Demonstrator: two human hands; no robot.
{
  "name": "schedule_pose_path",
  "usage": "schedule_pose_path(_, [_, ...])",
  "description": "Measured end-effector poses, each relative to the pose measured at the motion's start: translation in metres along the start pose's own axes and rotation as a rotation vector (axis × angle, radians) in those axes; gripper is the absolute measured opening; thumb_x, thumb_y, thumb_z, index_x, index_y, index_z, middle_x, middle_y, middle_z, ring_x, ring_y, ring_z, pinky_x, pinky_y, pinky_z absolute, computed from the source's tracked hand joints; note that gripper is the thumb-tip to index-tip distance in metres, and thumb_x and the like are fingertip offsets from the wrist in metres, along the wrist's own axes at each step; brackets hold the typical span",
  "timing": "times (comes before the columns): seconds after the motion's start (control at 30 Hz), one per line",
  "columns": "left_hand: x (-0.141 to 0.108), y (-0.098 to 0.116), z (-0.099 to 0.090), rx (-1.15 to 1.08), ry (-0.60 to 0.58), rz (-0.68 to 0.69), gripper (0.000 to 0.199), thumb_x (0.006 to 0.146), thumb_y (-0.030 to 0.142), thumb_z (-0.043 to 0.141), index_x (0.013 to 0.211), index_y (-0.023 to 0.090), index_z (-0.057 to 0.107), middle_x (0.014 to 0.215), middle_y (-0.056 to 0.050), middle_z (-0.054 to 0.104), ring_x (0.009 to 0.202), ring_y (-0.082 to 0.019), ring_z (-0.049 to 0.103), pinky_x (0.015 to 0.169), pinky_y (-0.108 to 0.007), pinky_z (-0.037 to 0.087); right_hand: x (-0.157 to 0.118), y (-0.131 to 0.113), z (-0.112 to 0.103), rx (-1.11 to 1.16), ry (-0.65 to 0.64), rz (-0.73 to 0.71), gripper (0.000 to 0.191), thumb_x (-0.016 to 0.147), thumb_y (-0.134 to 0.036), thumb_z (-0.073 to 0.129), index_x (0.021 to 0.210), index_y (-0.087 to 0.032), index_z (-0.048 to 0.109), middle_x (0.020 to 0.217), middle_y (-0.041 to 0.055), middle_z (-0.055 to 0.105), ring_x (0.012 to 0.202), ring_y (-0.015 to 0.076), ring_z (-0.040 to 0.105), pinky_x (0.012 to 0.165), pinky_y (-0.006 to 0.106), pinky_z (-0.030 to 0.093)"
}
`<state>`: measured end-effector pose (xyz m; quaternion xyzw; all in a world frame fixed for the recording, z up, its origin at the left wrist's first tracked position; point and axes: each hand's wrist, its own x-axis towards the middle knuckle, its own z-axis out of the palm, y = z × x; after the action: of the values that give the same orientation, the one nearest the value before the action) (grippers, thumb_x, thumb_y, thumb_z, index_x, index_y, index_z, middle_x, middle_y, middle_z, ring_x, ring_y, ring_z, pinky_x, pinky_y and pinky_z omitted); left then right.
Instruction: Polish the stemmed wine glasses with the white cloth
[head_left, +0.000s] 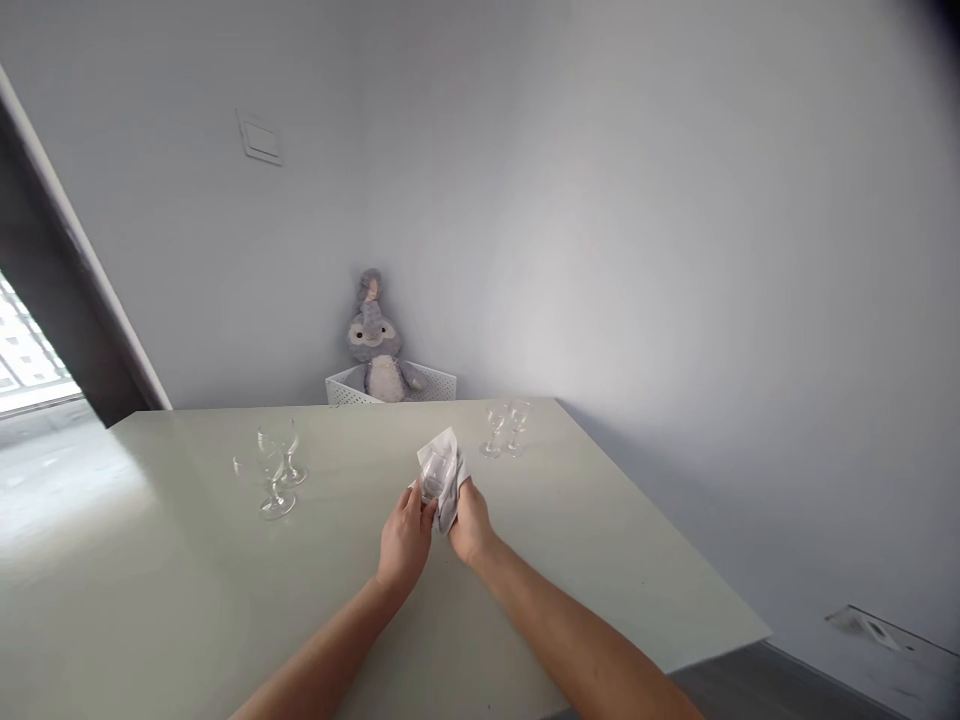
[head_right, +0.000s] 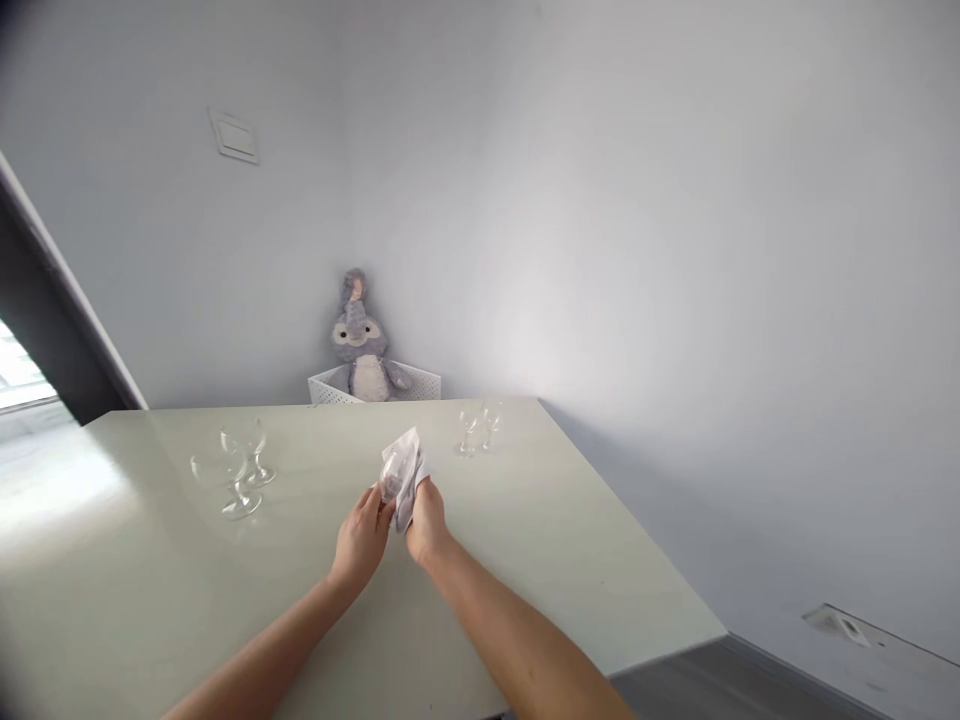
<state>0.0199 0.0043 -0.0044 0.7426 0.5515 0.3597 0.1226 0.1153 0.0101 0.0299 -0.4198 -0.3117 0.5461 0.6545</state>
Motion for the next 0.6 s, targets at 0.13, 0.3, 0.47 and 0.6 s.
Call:
schedule_pose_path(0.13, [0.003, -0.003, -0.004, 0.101, 0.187, 0.048, 0.040, 0.080, 0.013, 0.036, 0.119, 0.016, 0.048, 0.104, -0.013, 0.052, 0.094, -0.022, 0.052, 0.080, -0.037, 0.042, -0.008, 0.024, 0.005, 0.002, -0.038, 0.013, 0.024, 0.071, -0.046, 0.054, 0.071, -0.022, 0.055, 0.064, -0.0015, 0.059, 0.057, 0.0125, 0.053, 0.050, 0.022, 0.039])
schedule_pose_path(0.3, [0.008, -0.004, -0.007, -0.125, 0.023, -0.031, 0.038, 0.075, 0.016, 0.046, 0.110, 0.023, 0.058, 0.137, -0.010, 0.035, 0.120, -0.030, 0.037, 0.095, -0.048, 0.031, 0.006, 0.032, -0.011, -0.189, -0.146, -0.046, 0.028, 0.073, -0.046, 0.050, 0.076, -0.019, 0.059, 0.062, -0.0005, 0.059, 0.055, 0.0127, 0.053, 0.048, 0.022, 0.038])
schedule_pose_path(0.47, [0.018, -0.010, -0.014, -0.972, -0.246, -0.322, 0.043, 0.077, 0.040, 0.051, 0.115, 0.020, 0.054, 0.119, -0.010, 0.054, 0.111, -0.026, 0.048, 0.089, -0.039, 0.039, 0.015, 0.030, -0.031, -0.327, -0.192, -0.048, 0.030, 0.071, -0.042, 0.052, 0.072, -0.014, 0.062, 0.056, 0.0003, 0.057, 0.049, 0.0122, 0.049, 0.048, 0.024, 0.037])
schedule_pose_path(0.6, [0.019, -0.011, -0.019, -1.133, -0.191, -0.472, 0.052, 0.070, 0.047, 0.061, 0.112, 0.018, 0.051, 0.103, -0.009, 0.061, 0.100, -0.022, 0.054, 0.083, -0.033, 0.041, 0.006, 0.020, -0.033, -0.513, -0.263, -0.172, 0.020, 0.068, -0.034, 0.057, 0.072, -0.015, 0.064, 0.060, -0.0009, 0.059, 0.056, 0.0124, 0.049, 0.052, 0.022, 0.036])
